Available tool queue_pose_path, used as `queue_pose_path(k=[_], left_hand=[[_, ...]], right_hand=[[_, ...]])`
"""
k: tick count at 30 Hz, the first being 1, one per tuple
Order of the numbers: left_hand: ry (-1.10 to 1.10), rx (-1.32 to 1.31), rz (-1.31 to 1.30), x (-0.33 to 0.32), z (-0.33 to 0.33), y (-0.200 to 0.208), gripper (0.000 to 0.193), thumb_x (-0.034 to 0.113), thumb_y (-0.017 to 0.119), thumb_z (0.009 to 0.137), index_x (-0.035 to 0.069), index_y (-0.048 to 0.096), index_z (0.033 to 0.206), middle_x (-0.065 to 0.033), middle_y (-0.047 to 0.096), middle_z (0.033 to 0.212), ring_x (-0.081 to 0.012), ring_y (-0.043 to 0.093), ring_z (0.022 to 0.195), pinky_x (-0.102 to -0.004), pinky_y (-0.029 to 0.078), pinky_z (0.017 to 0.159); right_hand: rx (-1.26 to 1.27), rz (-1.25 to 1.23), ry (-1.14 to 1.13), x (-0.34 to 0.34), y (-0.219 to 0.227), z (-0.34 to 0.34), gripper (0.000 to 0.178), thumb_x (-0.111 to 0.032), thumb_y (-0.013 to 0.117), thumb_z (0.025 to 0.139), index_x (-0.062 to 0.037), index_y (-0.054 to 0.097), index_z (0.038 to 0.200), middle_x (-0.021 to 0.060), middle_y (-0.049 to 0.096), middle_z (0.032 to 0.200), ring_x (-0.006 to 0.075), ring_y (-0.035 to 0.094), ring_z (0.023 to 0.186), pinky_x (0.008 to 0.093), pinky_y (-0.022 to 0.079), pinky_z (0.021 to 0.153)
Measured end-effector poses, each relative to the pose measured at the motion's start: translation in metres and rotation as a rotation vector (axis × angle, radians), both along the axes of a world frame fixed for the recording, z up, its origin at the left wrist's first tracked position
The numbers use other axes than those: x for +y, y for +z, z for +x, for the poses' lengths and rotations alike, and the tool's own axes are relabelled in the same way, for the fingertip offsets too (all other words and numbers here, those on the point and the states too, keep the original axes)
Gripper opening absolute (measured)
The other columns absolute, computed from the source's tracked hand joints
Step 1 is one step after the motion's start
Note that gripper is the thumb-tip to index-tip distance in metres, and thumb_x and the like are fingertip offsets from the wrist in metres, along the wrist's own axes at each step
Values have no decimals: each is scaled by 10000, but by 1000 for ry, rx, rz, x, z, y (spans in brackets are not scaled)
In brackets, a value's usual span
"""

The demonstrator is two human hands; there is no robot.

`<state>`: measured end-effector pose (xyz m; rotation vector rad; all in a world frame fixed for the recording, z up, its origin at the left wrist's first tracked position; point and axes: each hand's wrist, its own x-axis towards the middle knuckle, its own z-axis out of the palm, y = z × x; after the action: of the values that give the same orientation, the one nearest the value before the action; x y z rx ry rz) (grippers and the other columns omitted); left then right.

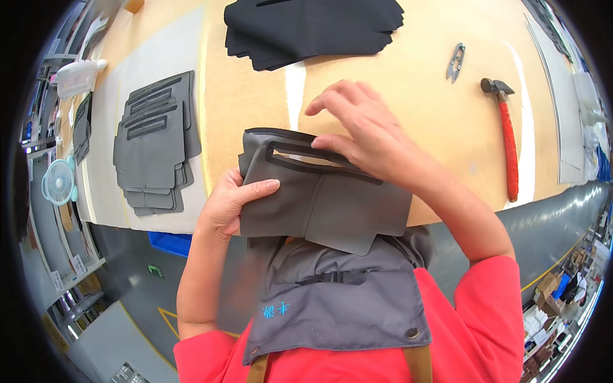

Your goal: Assembling a leather component by attaching a zipper strip and using a hammer to secure a reinforcement strip.

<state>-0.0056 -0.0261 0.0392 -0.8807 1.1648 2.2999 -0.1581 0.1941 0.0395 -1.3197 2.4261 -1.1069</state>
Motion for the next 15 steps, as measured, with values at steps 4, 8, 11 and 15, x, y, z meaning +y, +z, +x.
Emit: queue_pose_path(k=[4, 8, 11, 15], left_hand=[[-4, -4, -34, -2, 3, -6, 317, 53, 794, 891, -26, 689, 1179, -126, 743, 1078, -179, 732, 935, -330, 628, 791], [-208, 81, -623, 1, 2, 7, 311, 93, 793, 897, -26, 691, 1166, -68, 733, 1044, -146, 712, 875, -282, 588, 721], [-129, 420, -1631, 2, 6, 10, 274, 93, 810, 881, 6, 722, 1125, -35, 704, 988, -132, 692, 831, -262, 564, 727], [-23, 379, -1127, 25, -1, -16, 140, 69, 777, 894, 7, 741, 1014, -68, 679, 944, -121, 645, 700, -270, 511, 631]], right_hand=[[-93, -6, 17, -5, 15, 14, 208, -215, 776, 887, -63, 682, 996, 69, 692, 939, 270, 610, 974, 398, 447, 945], [-248, 198, 99, -11, -9, 23, 177, -229, 773, 898, -96, 681, 971, 35, 686, 874, 236, 616, 887, 364, 423, 871], [-170, 192, 83, -11, -18, 22, 143, -198, 755, 880, -114, 650, 931, 42, 657, 850, 262, 619, 897, 406, 422, 841], [-52, 191, 98, -16, -20, 22, 146, -158, 762, 865, -100, 652, 943, 45, 646, 873, 254, 628, 901, 386, 438, 826]])
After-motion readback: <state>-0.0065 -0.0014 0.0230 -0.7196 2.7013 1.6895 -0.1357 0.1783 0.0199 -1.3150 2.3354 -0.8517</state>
